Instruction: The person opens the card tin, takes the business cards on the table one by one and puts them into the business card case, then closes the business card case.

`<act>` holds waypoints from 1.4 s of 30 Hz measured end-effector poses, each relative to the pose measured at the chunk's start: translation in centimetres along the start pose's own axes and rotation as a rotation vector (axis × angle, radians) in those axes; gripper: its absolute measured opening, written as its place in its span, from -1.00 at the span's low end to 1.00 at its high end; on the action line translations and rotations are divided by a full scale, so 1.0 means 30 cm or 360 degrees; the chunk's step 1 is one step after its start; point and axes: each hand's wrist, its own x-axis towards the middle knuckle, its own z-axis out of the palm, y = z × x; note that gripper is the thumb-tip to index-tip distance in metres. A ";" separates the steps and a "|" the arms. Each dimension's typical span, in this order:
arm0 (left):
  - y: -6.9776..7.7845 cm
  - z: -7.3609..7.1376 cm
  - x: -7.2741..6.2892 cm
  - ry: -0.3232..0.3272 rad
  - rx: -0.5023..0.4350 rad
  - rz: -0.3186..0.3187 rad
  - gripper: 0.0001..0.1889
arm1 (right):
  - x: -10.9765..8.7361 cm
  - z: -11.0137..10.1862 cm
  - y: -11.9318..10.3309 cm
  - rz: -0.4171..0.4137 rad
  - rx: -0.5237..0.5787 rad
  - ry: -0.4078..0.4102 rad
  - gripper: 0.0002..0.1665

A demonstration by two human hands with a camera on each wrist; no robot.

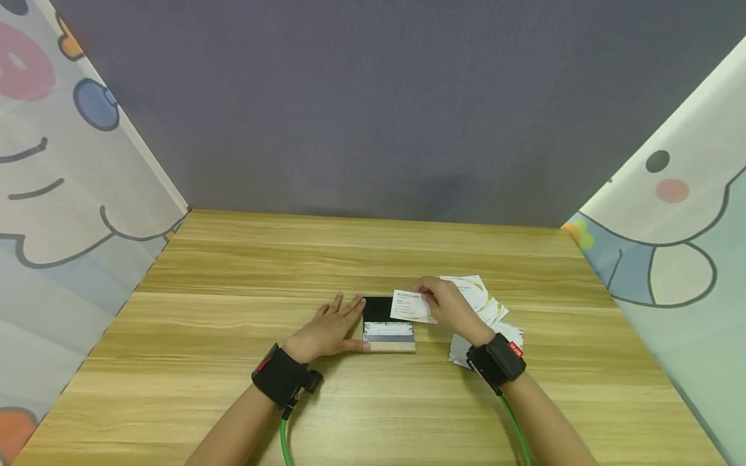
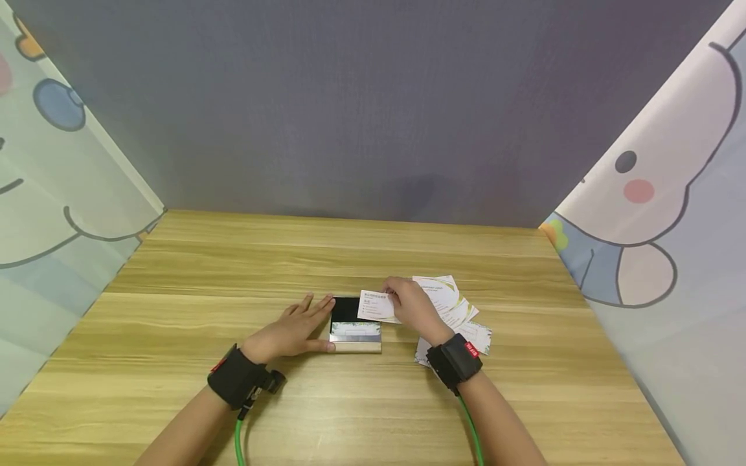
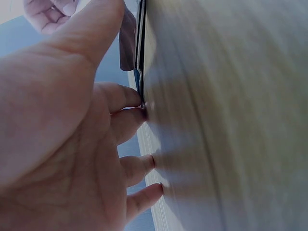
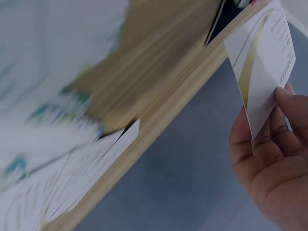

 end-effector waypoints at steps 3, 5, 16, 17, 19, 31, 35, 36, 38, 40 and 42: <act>-0.001 0.001 0.001 0.0001 0.0004 -0.0004 -0.07 | 0.014 0.020 -0.019 -0.0053 -0.0007 -0.0012 -0.73; -0.001 0.002 0.002 0.0000 0.0007 -0.0009 -0.07 | 0.023 0.032 -0.030 -0.0083 -0.0006 -0.0012 -0.73; 0.004 0.002 0.002 -0.0007 0.0008 -0.0029 -0.07 | 0.052 0.089 -0.077 -0.0134 -0.0046 0.0042 -0.75; 0.004 0.002 0.001 -0.0009 0.0009 -0.0031 -0.07 | 0.054 0.094 -0.077 -0.0146 -0.0046 0.0046 -0.75; 0.004 0.004 0.001 -0.0009 0.0008 -0.0031 -0.07 | 0.055 0.103 -0.079 -0.0152 -0.0031 0.0038 -0.74; 0.005 0.001 -0.001 -0.0016 0.0027 -0.0025 -0.07 | 0.051 0.132 -0.084 -0.0123 -0.0004 -0.0095 -0.75; 0.005 0.000 -0.002 -0.0014 0.0010 -0.0026 -0.07 | 0.045 0.134 -0.082 -0.0116 -0.0019 -0.0171 -0.75; 0.005 -0.001 -0.002 -0.0013 0.0007 -0.0025 -0.07 | 0.044 0.135 -0.082 -0.0113 -0.0021 -0.0190 -0.74; 0.005 -0.002 -0.003 -0.0009 0.0006 -0.0023 -0.08 | 0.043 0.136 -0.081 -0.0117 -0.0030 -0.0220 -0.74; 0.005 -0.002 -0.003 -0.0004 0.0011 -0.0018 -0.08 | 0.042 0.136 -0.082 -0.0120 -0.0034 -0.0253 -0.75; 0.005 -0.002 -0.003 0.0003 0.0020 -0.0015 -0.08 | 0.041 0.136 -0.083 -0.0117 -0.0031 -0.0286 -0.76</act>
